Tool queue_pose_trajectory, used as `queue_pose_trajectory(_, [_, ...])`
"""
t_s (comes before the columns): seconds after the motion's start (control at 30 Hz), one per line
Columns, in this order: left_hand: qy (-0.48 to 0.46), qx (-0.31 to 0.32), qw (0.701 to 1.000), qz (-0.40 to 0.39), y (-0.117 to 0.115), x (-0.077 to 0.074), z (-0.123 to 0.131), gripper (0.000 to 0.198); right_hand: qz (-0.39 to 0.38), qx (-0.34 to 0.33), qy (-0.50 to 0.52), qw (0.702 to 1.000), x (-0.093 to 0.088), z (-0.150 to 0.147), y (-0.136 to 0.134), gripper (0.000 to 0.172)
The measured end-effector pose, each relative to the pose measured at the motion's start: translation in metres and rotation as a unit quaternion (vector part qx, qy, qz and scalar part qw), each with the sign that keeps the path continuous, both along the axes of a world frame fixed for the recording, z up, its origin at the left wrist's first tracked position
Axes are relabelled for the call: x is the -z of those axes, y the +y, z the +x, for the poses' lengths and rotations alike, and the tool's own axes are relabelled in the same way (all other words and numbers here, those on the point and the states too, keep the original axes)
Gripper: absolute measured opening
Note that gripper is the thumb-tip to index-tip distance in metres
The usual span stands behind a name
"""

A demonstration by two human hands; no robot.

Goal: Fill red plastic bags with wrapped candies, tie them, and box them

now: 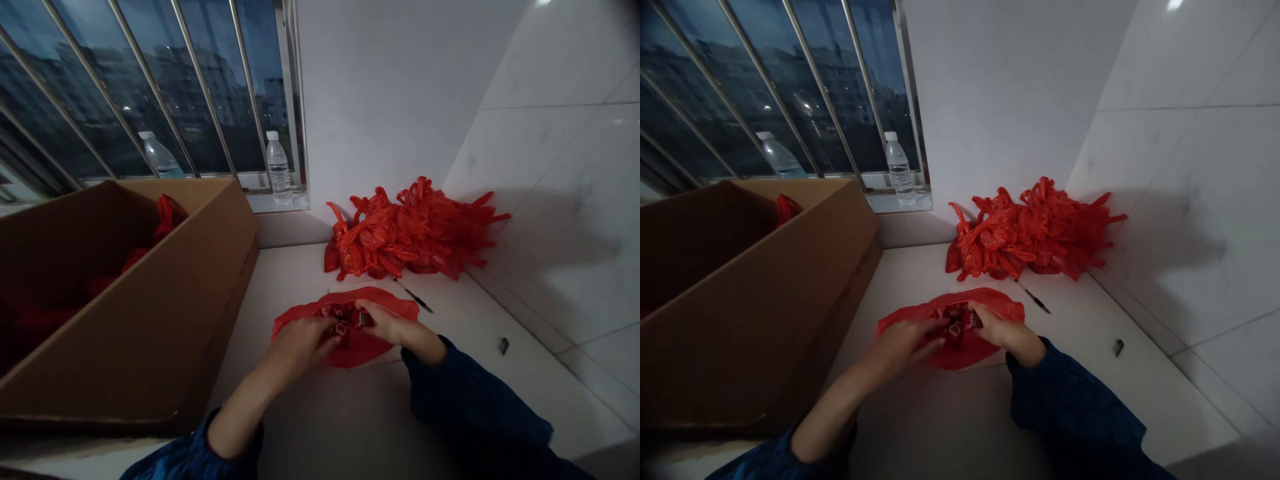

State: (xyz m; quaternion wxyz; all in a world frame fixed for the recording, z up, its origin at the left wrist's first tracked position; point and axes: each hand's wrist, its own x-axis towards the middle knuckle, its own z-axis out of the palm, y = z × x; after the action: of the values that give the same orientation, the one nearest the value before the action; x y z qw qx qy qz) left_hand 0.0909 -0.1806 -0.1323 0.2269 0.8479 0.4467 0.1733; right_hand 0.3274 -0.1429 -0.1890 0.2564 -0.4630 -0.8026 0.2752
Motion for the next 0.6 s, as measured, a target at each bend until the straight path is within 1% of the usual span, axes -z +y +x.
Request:
queue_pose_trajectory(0.03, [0.01,-0.015,1.0,0.007,0.003,-0.002,0.0,0.026,-0.002,-0.017,-0.004,1.0,-0.011,-0.003,-0.004,0.036])
queue_pose_trajectory(0.1, [-0.011,-0.047,0.999,0.011,0.007,-0.006,0.0,0.029,0.003,-0.065,-0.023,0.998,-0.035,-0.009,-0.015,0.038])
queue_pose_trajectory(0.17, [-0.047,-0.059,0.997,0.001,0.009,-0.009,0.0,0.029,0.036,-0.08,-0.029,0.996,-0.056,-0.014,-0.027,0.033])
queue_pose_trajectory(0.23, [-0.094,-0.055,0.994,-0.02,0.01,-0.011,-0.001,0.025,0.063,-0.073,-0.017,0.995,-0.071,-0.018,-0.035,0.032])
queue_pose_trajectory(0.33, [-0.179,-0.037,0.981,-0.071,0.01,-0.014,-0.003,0.022,0.072,-0.068,0.044,0.994,-0.078,-0.018,-0.038,0.037])
queue_pose_trajectory(0.4, [-0.222,-0.034,0.97,-0.098,0.009,-0.016,-0.005,0.023,0.05,-0.069,0.091,0.992,-0.079,-0.015,-0.036,0.039])
queue_pose_trajectory(0.43, [-0.235,-0.036,0.966,-0.103,0.009,-0.017,-0.006,0.024,0.033,-0.069,0.106,0.991,-0.079,-0.013,-0.035,0.037])
queue_pose_trajectory(0.5, [-0.248,-0.038,0.963,-0.098,0.008,-0.02,-0.006,0.023,0.009,-0.061,0.11,0.992,-0.079,-0.009,-0.034,0.025])
queue_pose_trajectory(0.53, [-0.251,-0.037,0.963,-0.091,0.007,-0.021,-0.006,0.024,0.008,-0.056,0.104,0.993,-0.08,-0.008,-0.033,0.019])
queue_pose_trajectory(0.6, [-0.258,-0.038,0.962,-0.079,0.006,-0.022,-0.005,0.024,0.029,-0.047,0.1,0.993,-0.081,-0.007,-0.033,0.012])
